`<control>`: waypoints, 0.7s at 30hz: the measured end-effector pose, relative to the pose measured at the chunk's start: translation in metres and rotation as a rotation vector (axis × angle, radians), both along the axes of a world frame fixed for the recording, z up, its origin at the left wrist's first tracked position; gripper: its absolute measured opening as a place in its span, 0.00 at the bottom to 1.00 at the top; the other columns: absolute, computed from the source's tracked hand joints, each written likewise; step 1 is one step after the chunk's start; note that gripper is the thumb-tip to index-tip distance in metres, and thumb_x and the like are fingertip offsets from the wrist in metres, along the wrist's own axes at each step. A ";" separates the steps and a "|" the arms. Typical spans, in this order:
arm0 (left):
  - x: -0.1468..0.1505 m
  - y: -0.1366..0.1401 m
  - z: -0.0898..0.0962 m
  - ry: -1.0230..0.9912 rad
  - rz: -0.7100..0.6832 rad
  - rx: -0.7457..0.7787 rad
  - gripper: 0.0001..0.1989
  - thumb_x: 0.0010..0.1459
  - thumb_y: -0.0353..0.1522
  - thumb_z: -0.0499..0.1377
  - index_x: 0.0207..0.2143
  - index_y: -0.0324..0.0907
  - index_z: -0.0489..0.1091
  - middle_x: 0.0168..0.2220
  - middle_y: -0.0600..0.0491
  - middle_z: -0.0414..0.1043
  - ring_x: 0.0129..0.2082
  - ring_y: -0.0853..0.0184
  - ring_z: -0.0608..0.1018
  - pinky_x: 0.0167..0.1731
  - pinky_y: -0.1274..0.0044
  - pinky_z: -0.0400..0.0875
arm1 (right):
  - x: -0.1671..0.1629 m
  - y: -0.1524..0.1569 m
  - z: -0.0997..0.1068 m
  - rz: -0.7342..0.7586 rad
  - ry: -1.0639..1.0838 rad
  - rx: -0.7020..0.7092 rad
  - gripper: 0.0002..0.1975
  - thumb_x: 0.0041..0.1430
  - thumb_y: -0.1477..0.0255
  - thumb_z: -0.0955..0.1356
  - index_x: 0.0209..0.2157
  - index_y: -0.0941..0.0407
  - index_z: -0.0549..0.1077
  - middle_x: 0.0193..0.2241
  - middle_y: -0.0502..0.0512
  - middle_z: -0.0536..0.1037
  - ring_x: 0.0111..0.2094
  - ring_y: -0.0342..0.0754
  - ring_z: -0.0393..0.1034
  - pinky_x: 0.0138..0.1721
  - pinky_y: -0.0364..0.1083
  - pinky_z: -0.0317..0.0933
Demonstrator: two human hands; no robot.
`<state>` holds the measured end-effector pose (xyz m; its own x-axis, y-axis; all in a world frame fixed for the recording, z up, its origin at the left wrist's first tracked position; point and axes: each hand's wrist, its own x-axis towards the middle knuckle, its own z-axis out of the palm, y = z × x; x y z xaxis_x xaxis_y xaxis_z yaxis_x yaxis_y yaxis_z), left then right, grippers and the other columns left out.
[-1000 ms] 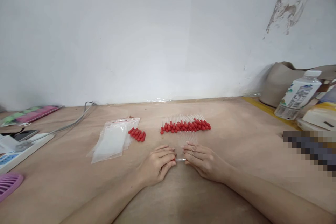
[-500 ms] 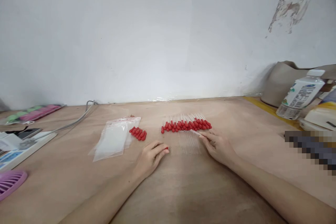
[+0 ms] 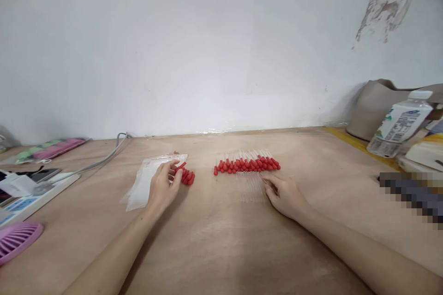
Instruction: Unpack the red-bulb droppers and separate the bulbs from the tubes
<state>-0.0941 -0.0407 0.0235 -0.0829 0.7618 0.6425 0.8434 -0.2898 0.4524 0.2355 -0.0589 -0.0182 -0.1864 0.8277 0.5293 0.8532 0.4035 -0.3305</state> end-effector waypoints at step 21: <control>-0.009 0.014 -0.011 0.440 -0.013 0.171 0.10 0.56 0.36 0.52 0.31 0.42 0.71 0.31 0.52 0.71 0.32 0.64 0.68 0.35 0.72 0.61 | -0.002 -0.001 -0.005 0.079 -0.044 0.033 0.14 0.54 0.67 0.62 0.40 0.56 0.71 0.40 0.58 0.73 0.43 0.52 0.66 0.42 0.50 0.60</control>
<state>-0.1030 -0.0265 0.0124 0.2347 0.6411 0.7307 0.9400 -0.3410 -0.0027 0.2333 -0.0603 -0.0227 -0.2738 0.7920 0.5458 0.8318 0.4799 -0.2791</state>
